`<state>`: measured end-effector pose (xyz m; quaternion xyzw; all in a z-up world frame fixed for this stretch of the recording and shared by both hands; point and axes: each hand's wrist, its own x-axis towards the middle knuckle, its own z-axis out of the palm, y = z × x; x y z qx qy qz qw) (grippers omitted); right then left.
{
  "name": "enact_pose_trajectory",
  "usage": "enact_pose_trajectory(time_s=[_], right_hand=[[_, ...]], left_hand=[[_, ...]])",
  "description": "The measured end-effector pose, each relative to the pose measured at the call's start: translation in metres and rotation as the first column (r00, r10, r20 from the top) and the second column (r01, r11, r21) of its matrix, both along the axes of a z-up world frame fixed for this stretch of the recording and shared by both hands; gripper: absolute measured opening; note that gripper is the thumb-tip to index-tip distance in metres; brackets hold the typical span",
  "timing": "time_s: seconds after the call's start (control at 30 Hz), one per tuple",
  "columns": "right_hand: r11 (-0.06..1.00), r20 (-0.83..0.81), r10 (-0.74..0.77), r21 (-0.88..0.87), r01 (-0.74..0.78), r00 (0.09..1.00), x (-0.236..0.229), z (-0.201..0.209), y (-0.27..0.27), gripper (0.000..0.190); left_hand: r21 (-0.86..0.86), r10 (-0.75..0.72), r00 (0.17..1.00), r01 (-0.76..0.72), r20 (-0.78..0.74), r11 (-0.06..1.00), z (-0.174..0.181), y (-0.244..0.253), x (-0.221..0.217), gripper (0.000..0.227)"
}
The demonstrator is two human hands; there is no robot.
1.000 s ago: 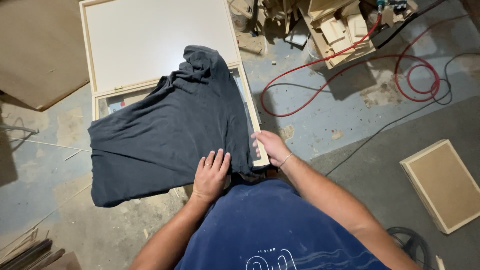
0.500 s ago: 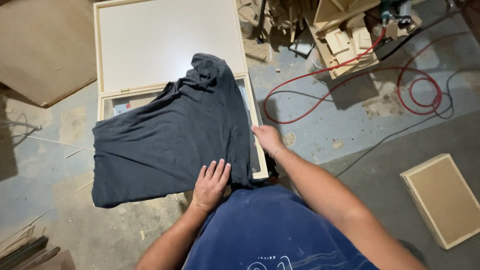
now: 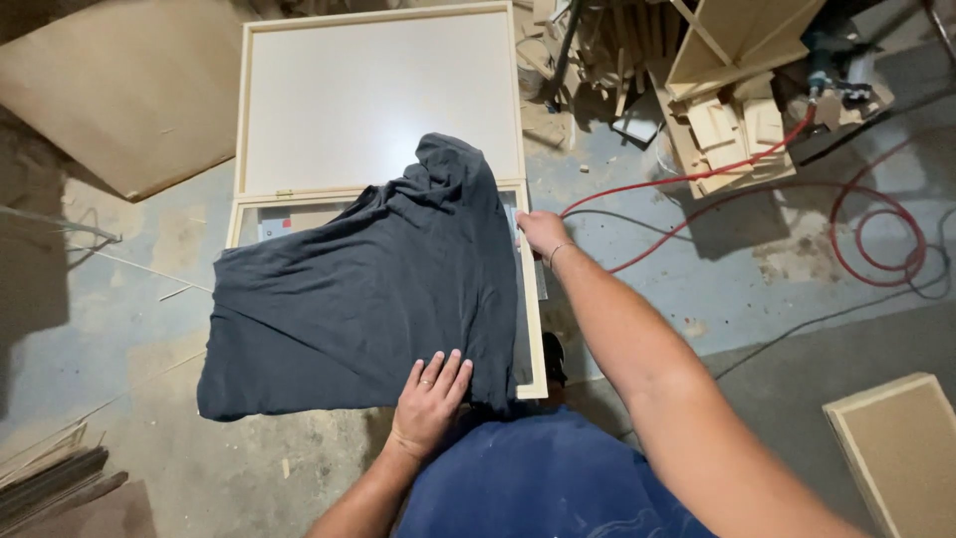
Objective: The person is preparing a wooden frame by placing a black cloth inside and fitting the backing board.
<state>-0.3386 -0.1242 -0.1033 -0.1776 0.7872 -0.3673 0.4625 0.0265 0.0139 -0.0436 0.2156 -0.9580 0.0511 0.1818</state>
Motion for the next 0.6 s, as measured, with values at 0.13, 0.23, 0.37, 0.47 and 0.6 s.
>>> enact_pose_trajectory(time_s=[0.13,0.23,0.37,0.47,0.6], right_hand=[[0.999,-0.041,0.05,0.02,-0.05,0.998,0.006,0.0,0.013,0.036],[0.992,-0.157,0.126,0.021,-0.125,0.98,0.012,-0.039,0.041,0.041],[0.974,-0.238,0.215,-0.024,-0.227,0.947,0.042,-0.06,0.114,0.045],[0.953,-0.193,0.29,-0.035,-0.302,0.937,0.069,-0.041,0.177,0.043],[0.875,-0.013,0.484,0.023,-0.484,0.875,0.081,-0.018,0.235,0.05]], left_hand=[[-0.009,0.017,1.0,-0.017,-0.004,1.0,0.003,0.002,-0.001,0.037],[-0.016,0.03,0.999,-0.03,-0.015,0.999,-0.004,0.002,0.0,0.035],[-0.02,0.013,1.0,-0.013,-0.007,1.0,-0.023,0.004,0.006,0.038],[-0.03,0.005,1.0,-0.006,-0.028,1.0,-0.034,0.006,0.005,0.039],[0.019,-0.017,1.0,0.018,-0.015,1.0,-0.032,0.004,0.0,0.041]])
